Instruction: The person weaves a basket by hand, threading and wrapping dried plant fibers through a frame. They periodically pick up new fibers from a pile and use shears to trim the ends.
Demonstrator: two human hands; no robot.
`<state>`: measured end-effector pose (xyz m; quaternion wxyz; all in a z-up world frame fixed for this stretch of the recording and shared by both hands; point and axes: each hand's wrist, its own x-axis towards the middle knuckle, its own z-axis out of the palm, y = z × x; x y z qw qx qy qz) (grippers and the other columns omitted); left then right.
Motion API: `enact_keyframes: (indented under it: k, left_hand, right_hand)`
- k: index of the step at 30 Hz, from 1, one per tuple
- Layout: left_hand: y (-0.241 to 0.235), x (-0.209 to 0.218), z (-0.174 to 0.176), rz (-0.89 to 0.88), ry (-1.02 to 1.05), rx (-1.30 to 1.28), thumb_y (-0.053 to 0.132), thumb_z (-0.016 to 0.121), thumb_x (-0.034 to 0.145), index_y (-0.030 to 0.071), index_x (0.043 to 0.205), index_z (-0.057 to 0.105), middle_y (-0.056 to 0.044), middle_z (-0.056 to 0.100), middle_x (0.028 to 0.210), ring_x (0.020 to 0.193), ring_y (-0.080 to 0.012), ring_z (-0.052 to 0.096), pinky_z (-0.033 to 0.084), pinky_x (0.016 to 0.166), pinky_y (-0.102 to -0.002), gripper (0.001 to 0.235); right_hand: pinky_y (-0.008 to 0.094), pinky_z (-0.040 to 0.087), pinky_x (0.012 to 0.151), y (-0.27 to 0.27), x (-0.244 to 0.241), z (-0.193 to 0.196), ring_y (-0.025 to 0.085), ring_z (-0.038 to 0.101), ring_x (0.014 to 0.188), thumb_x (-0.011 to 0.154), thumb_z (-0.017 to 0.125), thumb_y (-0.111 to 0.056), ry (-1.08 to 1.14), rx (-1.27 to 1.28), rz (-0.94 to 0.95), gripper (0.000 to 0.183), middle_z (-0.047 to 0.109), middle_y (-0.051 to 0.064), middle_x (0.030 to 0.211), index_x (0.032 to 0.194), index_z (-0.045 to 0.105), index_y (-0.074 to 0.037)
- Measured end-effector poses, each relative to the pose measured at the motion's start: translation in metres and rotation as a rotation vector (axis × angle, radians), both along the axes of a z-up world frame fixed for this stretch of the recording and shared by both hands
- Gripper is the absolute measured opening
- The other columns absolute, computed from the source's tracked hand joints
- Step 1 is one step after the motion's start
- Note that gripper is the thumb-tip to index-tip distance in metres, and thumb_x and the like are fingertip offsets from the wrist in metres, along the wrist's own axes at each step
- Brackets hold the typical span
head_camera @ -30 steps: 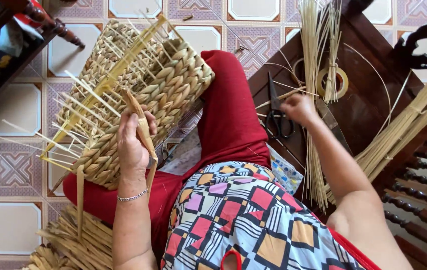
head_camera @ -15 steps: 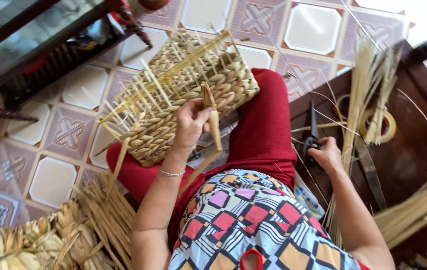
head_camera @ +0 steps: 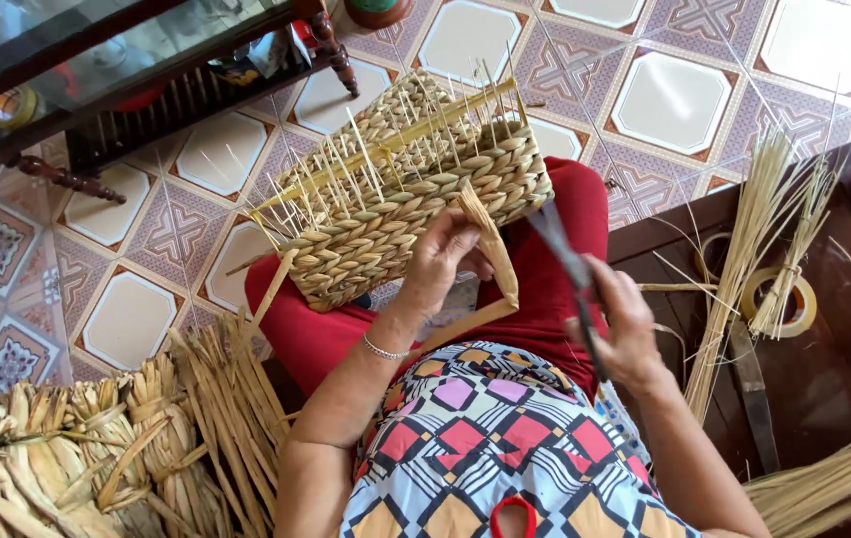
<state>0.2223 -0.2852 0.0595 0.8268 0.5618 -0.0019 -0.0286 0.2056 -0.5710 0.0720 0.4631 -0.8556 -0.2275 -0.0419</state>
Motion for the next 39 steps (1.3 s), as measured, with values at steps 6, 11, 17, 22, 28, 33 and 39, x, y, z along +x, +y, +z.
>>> enact_keyframes:
  k: [6,11,17,22,28,33,39]
  left_hand:
    - [-0.004,-0.01,0.008,-0.004,-0.069,-0.004,0.019,0.057,0.106,0.003,0.125,0.056,-0.009,0.069,0.098,0.075,-0.0169,0.073,0.065,0.065,-0.03,0.025]
    - [-0.005,-0.009,0.002,0.006,-0.055,0.048,0.02,0.054,0.109,-0.001,0.119,0.057,-0.012,0.071,0.095,0.073,-0.0185,0.073,0.064,0.064,-0.031,0.024]
    - [-0.005,-0.007,0.0,-0.005,-0.008,0.03,0.021,0.052,0.11,-0.002,0.117,0.055,-0.014,0.071,0.091,0.071,-0.0217,0.075,0.066,0.064,-0.034,0.025]
    - [-0.005,-0.004,0.024,-0.019,0.029,0.039,0.023,0.051,0.108,0.0,0.12,0.054,-0.013,0.07,0.091,0.071,-0.0222,0.075,0.066,0.063,-0.033,0.026]
    - [-0.013,-0.004,0.011,-0.071,0.008,0.071,0.024,0.054,0.105,0.003,0.117,0.053,-0.01,0.07,0.092,0.068,-0.0213,0.075,0.065,0.057,-0.031,0.024]
    - [-0.013,-0.002,-0.016,-0.094,0.003,0.153,0.025,0.057,0.111,0.003,0.115,0.058,-0.009,0.068,0.085,0.068,-0.0167,0.067,0.056,0.057,-0.028,0.023]
    - [0.017,0.01,0.037,0.1,-0.089,0.162,0.031,0.054,0.112,0.004,0.112,0.057,-0.009,0.071,0.098,0.091,-0.0184,0.07,0.065,0.081,-0.034,0.027]
  right_hand:
    - [0.05,0.046,0.085,0.033,0.007,0.03,0.036,0.058,0.096,0.07,0.083,-0.045,-0.157,-0.215,0.153,0.094,0.056,0.015,0.103,0.148,0.047,-0.006]
    - [0.048,0.048,0.08,0.039,0.0,0.025,0.035,0.06,0.09,0.071,0.083,-0.044,-0.13,-0.206,0.136,0.088,0.059,0.016,0.102,0.143,0.05,-0.006]
    - [0.043,0.052,0.064,0.041,-0.002,0.02,0.029,0.064,0.069,0.076,0.083,-0.037,-0.135,-0.207,0.148,0.073,0.06,0.011,0.081,0.136,0.055,-0.005]
    - [0.039,0.054,0.058,0.04,-0.001,0.014,0.027,0.066,0.064,0.083,0.082,-0.034,-0.225,-0.182,0.155,0.066,0.064,0.011,0.08,0.134,0.056,-0.001]
    - [0.039,0.055,0.064,0.048,-0.002,0.035,0.03,0.069,0.074,0.083,0.078,-0.028,-0.191,-0.067,0.169,0.062,0.067,0.015,0.091,0.134,0.056,0.0]
    - [0.035,0.053,0.058,0.042,-0.004,0.027,0.024,0.062,0.064,0.088,0.075,-0.02,-0.08,0.003,0.141,0.053,0.058,0.012,0.078,0.134,0.057,-0.001]
    - [0.034,0.051,0.056,-0.01,0.016,-0.049,0.021,0.062,0.064,0.099,0.072,-0.019,0.061,0.067,-0.319,0.04,0.061,0.008,0.075,0.135,0.062,-0.007]
